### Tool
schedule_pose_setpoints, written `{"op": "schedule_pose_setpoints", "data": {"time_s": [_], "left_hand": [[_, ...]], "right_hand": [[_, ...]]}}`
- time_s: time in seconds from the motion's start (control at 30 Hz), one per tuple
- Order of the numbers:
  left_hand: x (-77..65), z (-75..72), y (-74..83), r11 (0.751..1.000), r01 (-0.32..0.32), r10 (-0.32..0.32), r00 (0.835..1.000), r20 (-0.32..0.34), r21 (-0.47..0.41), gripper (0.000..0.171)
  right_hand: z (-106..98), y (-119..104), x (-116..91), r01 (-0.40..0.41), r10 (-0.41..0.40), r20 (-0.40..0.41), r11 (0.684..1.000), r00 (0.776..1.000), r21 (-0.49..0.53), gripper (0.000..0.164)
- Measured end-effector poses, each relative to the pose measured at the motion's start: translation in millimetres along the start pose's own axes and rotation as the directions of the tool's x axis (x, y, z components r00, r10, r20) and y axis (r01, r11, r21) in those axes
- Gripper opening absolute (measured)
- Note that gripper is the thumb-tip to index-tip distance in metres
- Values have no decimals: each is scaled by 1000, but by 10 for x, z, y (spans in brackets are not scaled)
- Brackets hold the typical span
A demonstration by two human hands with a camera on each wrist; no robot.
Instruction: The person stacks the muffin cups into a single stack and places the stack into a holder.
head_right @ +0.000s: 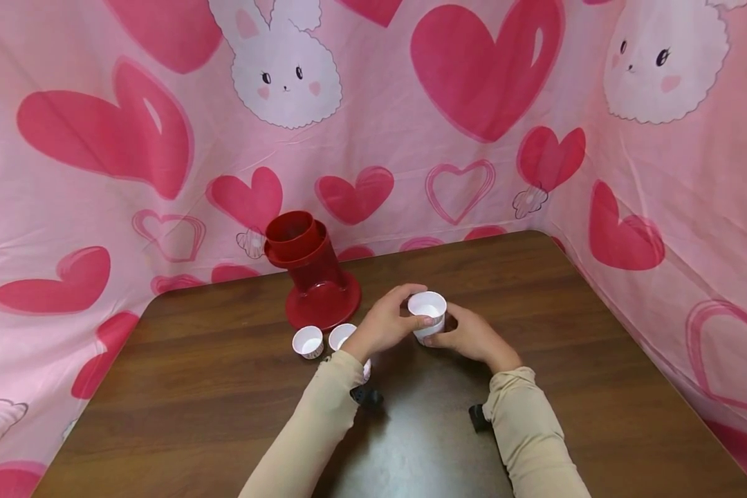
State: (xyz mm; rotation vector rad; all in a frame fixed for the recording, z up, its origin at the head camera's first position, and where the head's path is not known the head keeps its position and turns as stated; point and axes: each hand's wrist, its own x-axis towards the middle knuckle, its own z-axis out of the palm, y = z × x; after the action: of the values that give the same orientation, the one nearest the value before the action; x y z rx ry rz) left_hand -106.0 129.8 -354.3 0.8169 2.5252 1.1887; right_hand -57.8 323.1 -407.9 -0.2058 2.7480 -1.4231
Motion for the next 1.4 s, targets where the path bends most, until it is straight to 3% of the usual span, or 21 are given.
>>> {"op": "schedule_pose_setpoints", "data": {"time_s": [0.27,0.6,1.07,1.23,1.4], "left_hand": [[-6,-1,-91,991,42,-49,997,53,125,62],[-25,-17,-56,977,70,-88,993,84,201,65],[-42,-63,-147,988,48,-66,990,122,145,63],[-149,-219,-175,992,25,-38,994,102,120,62],[-385,-564,-213,999,-16,15,999,40,29,49]], "right_hand": [[3,-40,14,8,-8,9,1000,1000,-1,56],[0,-18,-7,4,-4,4,1000,1000,-9,55],[41,-20,5,10,-10,9,1000,1000,-6,55],[38,-15,7,-5,5,4,1000,1000,2,59],[23,-8,-13,-25,24,3,999,1000,26,65]]}}
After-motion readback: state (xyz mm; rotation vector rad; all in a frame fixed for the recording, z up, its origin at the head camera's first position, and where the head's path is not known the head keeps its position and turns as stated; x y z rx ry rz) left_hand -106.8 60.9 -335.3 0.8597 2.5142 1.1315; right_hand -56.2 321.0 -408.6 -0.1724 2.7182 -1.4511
